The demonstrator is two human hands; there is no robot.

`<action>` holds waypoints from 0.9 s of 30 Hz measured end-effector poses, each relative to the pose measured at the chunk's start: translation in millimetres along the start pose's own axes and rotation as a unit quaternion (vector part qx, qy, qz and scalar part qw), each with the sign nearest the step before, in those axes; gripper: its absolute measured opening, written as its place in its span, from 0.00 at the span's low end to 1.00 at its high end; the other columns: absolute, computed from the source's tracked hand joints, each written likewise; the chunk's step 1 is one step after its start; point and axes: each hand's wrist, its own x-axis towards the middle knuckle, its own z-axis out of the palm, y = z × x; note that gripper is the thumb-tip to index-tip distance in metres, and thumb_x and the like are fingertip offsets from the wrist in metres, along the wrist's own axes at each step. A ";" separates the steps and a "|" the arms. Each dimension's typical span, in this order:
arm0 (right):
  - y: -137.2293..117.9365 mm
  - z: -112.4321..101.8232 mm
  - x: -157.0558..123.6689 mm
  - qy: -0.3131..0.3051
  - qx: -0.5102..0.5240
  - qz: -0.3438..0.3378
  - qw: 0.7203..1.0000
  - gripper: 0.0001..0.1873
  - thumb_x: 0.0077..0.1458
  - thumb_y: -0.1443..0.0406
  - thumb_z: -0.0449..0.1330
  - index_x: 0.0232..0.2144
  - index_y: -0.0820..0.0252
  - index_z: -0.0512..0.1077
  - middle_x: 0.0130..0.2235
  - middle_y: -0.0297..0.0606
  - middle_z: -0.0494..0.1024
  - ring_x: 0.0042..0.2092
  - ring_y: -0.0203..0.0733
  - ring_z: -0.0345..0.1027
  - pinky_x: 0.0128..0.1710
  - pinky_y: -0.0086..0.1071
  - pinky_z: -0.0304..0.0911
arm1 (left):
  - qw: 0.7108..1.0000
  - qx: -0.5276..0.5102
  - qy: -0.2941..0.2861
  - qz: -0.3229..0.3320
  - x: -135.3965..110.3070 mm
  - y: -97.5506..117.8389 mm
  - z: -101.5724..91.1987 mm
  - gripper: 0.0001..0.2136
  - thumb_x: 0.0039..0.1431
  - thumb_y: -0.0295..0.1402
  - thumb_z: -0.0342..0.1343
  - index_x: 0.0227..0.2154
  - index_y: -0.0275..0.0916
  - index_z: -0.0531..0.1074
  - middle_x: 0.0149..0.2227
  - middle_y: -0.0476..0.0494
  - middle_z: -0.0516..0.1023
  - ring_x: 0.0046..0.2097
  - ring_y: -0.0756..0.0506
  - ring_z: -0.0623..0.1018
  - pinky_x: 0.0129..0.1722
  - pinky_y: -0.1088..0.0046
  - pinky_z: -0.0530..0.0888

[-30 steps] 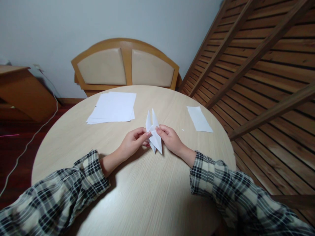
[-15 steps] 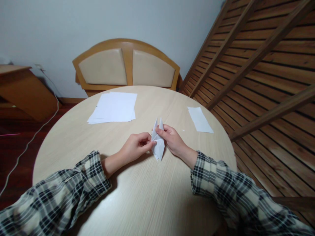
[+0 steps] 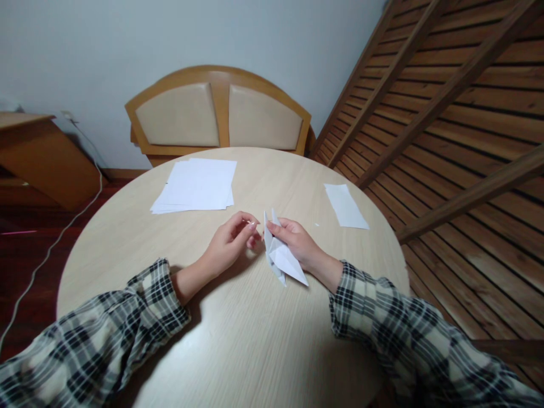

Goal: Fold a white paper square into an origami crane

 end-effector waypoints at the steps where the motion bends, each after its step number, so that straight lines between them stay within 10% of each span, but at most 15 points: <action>1: -0.4 0.3 -0.6 -0.014 -0.010 0.010 1.000 0.22 0.45 0.49 0.69 0.27 0.60 0.71 0.23 0.31 0.71 0.23 0.33 0.62 0.23 0.28 0.58 | 1.000 -0.016 0.013 0.002 1.0 0.2 -0.1 0.11 0.64 0.40 0.53 0.42 0.37 0.69 0.29 0.50 0.72 0.29 0.50 0.73 0.31 0.74 0.71; 27: 3.0 -1.5 -3.1 -0.060 -0.053 0.058 0.995 0.21 0.46 0.50 0.67 0.29 0.62 0.72 0.21 0.27 0.69 0.20 0.29 0.55 0.18 0.26 0.47 | 0.995 -0.091 0.005 -0.027 4.2 -2.1 -1.0 0.07 0.55 0.35 0.61 0.34 0.37 0.73 0.33 0.47 0.74 0.30 0.51 0.72 0.29 0.75 0.71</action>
